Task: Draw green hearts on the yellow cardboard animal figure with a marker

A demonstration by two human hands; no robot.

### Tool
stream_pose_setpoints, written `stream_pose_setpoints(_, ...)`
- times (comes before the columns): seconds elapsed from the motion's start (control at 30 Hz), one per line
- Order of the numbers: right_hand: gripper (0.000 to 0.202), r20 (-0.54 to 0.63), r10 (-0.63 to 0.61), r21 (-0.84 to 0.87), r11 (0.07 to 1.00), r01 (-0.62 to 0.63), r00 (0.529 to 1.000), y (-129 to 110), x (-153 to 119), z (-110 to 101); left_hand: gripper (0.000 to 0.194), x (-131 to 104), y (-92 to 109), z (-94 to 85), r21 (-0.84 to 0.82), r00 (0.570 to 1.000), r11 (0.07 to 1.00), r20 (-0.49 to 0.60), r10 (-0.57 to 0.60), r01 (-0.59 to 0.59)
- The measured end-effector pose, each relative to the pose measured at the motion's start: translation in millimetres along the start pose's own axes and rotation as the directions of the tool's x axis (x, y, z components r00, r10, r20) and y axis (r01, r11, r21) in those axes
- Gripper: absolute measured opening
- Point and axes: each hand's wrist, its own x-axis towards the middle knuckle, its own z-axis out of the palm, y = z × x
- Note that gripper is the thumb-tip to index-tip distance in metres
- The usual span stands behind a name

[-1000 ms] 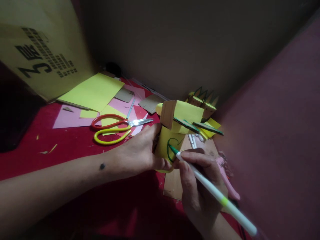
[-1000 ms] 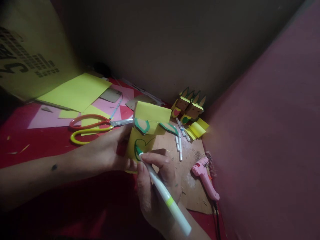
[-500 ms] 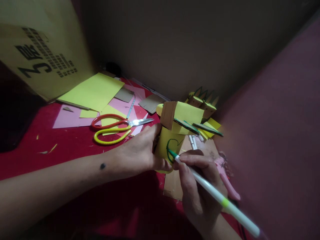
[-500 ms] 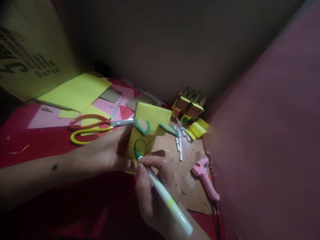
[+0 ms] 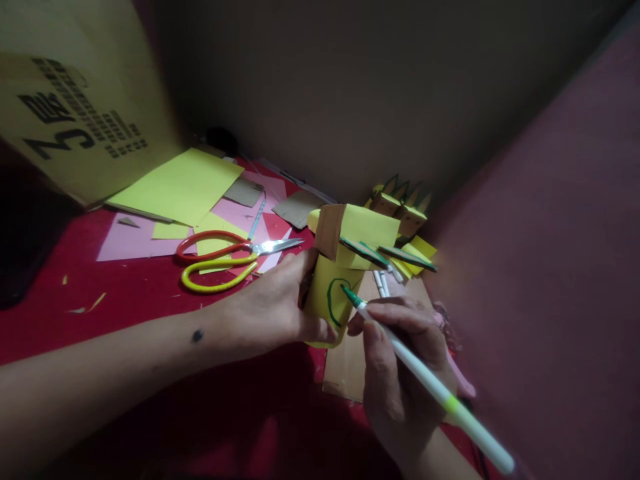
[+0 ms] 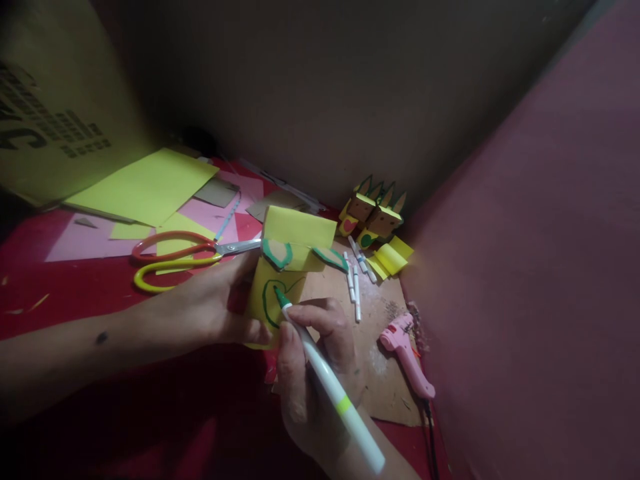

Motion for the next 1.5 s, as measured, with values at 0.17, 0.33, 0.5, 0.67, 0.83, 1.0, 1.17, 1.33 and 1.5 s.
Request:
stream_pose_setpoints(0.17, 0.024, -0.032, 0.015, 0.017, 1.000, -0.015, 0.999, 3.4, -2.1, -1.2, 0.055, -0.5, -0.8, -1.7, 0.033, 1.000, 0.999, 0.003, -0.016, 0.016)
stream_pose_setpoints(0.33, 0.024, -0.032, -0.009, 0.007, 1.000, 0.009, 0.999, 3.8, 0.3, 0.2, 0.059, -0.7, -6.3, -3.7, 0.112, 0.999, 0.993, -0.048, -0.017, 0.022)
stream_pose_setpoints(0.5, 0.023, -0.030, -0.007, 0.005, 1.000, 0.007, 1.000, 3.2, -0.7, 1.7, 0.057, -0.9, -5.8, -3.9, 0.083, 1.000, 0.997, -0.022, -0.005, 0.007)
stream_pose_setpoints(0.67, 0.024, -0.034, -0.002, 0.015, 1.000, 0.002, 0.999, 2.6, -3.4, 2.3, 0.060, 0.2, -5.7, -0.6, -0.057, 0.999, 0.998, 0.048, 0.010, -0.007)
stream_pose_setpoints(0.83, 0.025, -0.023, 0.024, 0.037, 0.999, -0.024, 0.999, 2.2, -4.3, 5.0, 0.062, -0.2, -1.8, 2.0, -0.004, 1.000, 1.000, 0.003, -0.002, 0.002)
stream_pose_setpoints(1.0, 0.027, -0.004, 0.033, 0.066, 0.997, -0.033, 0.999, 1.6, -6.0, 5.0, 0.063, 1.3, -4.0, 0.5, 0.055, 0.999, 0.998, -0.015, 0.044, -0.043)
stream_pose_setpoints(1.17, 0.023, -0.003, 0.012, 0.028, 1.000, -0.012, 1.000, -0.6, -2.3, 2.0, 0.057, 2.9, -4.1, 0.4, 0.044, 0.999, 0.998, -0.001, 0.045, -0.045)
stream_pose_setpoints(1.33, 0.021, -0.016, 0.008, -0.005, 1.000, -0.008, 1.000, -0.6, -1.2, 1.2, 0.059, 2.1, -5.8, 1.0, -0.076, 0.999, 0.997, 0.048, 0.014, -0.011)
stream_pose_setpoints(1.5, 0.023, -0.024, 0.019, 0.003, 1.000, -0.019, 1.000, -0.7, -3.6, 4.1, 0.057, 2.1, -9.8, -0.6, 0.040, 0.998, 0.997, 0.012, 0.062, -0.063)
